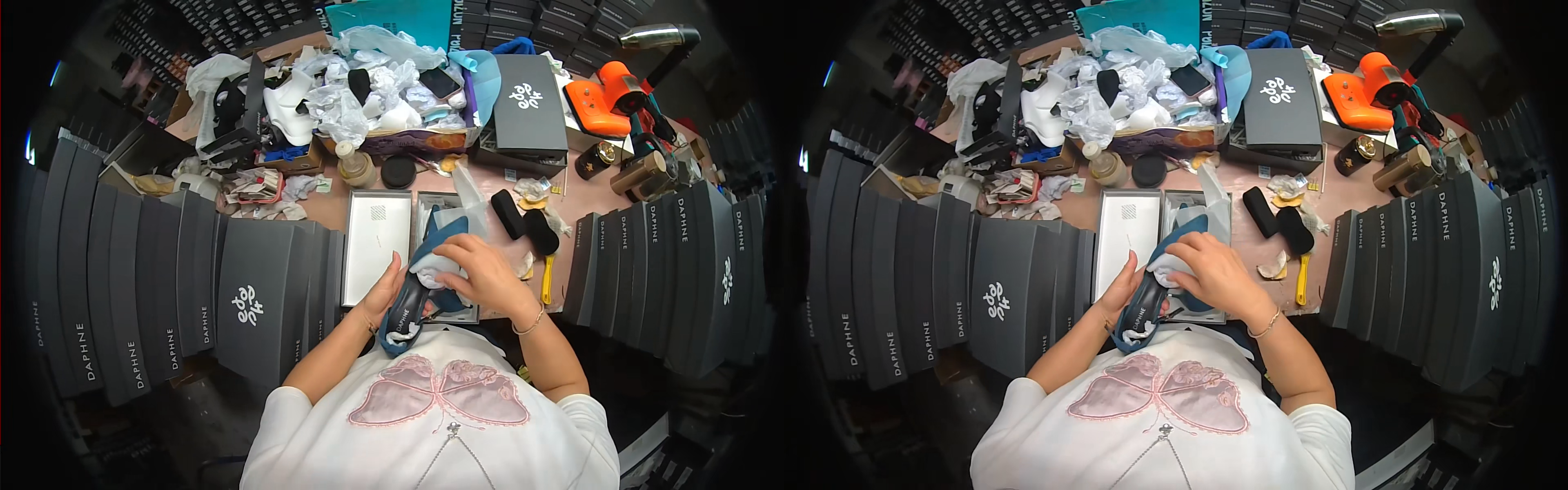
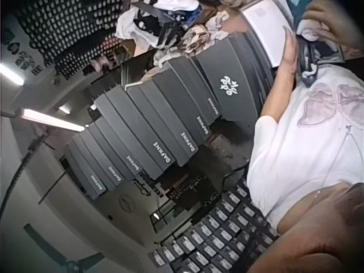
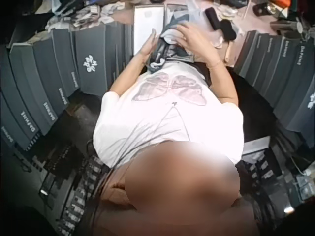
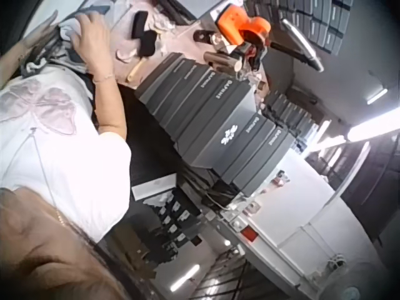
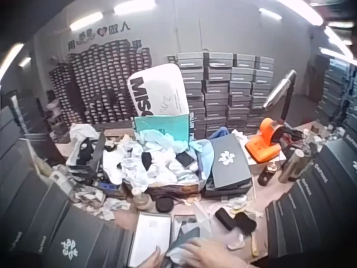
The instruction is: Packaging finished high-heeled shoes into boxes, including cleaning the soles with a brush and wrapping them in tissue paper.
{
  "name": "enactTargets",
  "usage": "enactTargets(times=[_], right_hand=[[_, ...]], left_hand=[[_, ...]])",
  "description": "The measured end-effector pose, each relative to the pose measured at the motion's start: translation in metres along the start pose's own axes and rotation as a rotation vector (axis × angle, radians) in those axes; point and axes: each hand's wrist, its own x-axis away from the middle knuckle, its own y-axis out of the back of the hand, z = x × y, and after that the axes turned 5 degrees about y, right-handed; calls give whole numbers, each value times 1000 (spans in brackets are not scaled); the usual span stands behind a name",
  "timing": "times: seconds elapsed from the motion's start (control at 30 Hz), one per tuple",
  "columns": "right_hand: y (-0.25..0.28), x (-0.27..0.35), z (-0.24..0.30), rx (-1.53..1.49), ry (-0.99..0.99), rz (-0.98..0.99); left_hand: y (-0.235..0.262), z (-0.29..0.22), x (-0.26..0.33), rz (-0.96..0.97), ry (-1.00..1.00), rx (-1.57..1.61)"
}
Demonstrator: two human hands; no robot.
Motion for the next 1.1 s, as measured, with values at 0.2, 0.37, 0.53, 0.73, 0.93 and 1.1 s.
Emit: enactTargets(times=[0.2, 0.37, 0.53, 0.73, 0.93, 1.1], right_hand=[[-74, 16, -23, 301, -75, 62], [-66, 32, -54, -141, -335, -265], [-97, 33, -130, 363, -428, -53], [-88, 32, -112, 624, -222, 238], [-79, 31, -112, 339, -255, 122], [-44, 3, -74, -131, -393, -255]], left_hand=[[-4, 31, -5, -309, -102, 16], [13, 43, -7, -341, -132, 219], [18, 41, -5, -434, -156, 197], [15, 34, -14, -490, -263, 191], [25, 21, -25, -441, -187, 105], [28, 25, -26, -445, -194, 215]])
